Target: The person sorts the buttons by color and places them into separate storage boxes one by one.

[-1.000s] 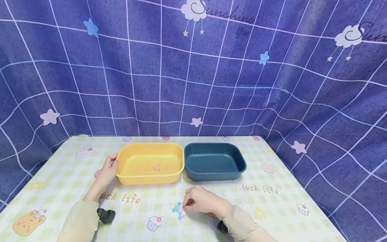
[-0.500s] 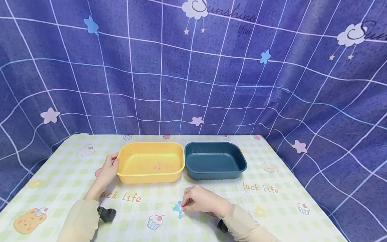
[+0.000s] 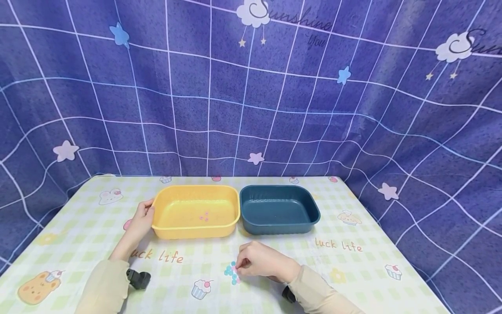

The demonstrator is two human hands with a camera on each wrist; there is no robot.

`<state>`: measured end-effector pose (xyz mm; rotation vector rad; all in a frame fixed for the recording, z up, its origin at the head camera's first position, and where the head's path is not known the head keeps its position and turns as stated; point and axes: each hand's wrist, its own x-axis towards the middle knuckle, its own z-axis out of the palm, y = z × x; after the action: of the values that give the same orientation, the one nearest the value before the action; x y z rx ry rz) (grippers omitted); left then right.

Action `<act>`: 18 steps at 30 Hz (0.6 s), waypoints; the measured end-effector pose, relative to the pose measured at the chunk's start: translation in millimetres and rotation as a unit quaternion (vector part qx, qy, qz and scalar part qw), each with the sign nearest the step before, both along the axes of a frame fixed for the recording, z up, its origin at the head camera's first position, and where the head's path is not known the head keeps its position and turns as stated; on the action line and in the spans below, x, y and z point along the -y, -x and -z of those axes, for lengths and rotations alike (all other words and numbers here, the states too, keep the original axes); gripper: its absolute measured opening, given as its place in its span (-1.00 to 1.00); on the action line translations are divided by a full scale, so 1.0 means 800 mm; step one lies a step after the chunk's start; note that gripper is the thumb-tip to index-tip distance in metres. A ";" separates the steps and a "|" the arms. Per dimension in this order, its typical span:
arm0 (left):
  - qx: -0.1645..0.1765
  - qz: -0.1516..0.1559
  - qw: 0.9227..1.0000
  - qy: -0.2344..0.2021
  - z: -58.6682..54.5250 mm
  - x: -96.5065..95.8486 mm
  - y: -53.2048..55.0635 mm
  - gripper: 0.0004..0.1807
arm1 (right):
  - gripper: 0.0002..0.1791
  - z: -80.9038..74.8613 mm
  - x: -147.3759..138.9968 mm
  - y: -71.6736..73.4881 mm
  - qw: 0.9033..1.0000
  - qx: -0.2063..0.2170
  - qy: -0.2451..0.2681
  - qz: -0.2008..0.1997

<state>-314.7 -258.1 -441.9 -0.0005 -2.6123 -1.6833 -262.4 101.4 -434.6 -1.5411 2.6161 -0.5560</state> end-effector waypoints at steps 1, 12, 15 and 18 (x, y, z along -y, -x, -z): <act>-0.001 0.000 1.000 0.000 0.000 0.000 0.000 -0.41 | -0.94 0.000 0.000 0.000 1.000 0.002 0.001 0.001; 0.000 0.000 1.000 0.003 -0.001 0.000 -0.001 -0.40 | -0.94 0.003 0.000 0.000 1.000 0.008 -0.008 0.004; -0.003 0.001 1.000 0.001 -0.001 0.000 0.000 -0.41 | -0.94 0.003 0.000 0.000 1.000 0.003 -0.014 0.004; -0.002 0.000 1.000 0.000 -0.001 0.000 0.000 -0.40 | -0.94 0.002 0.001 0.000 1.000 -0.004 -0.016 0.004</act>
<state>-314.4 -258.0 -440.9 -0.0053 -2.6088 -1.6824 -262.1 100.7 -436.2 -1.5283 2.6250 -0.5066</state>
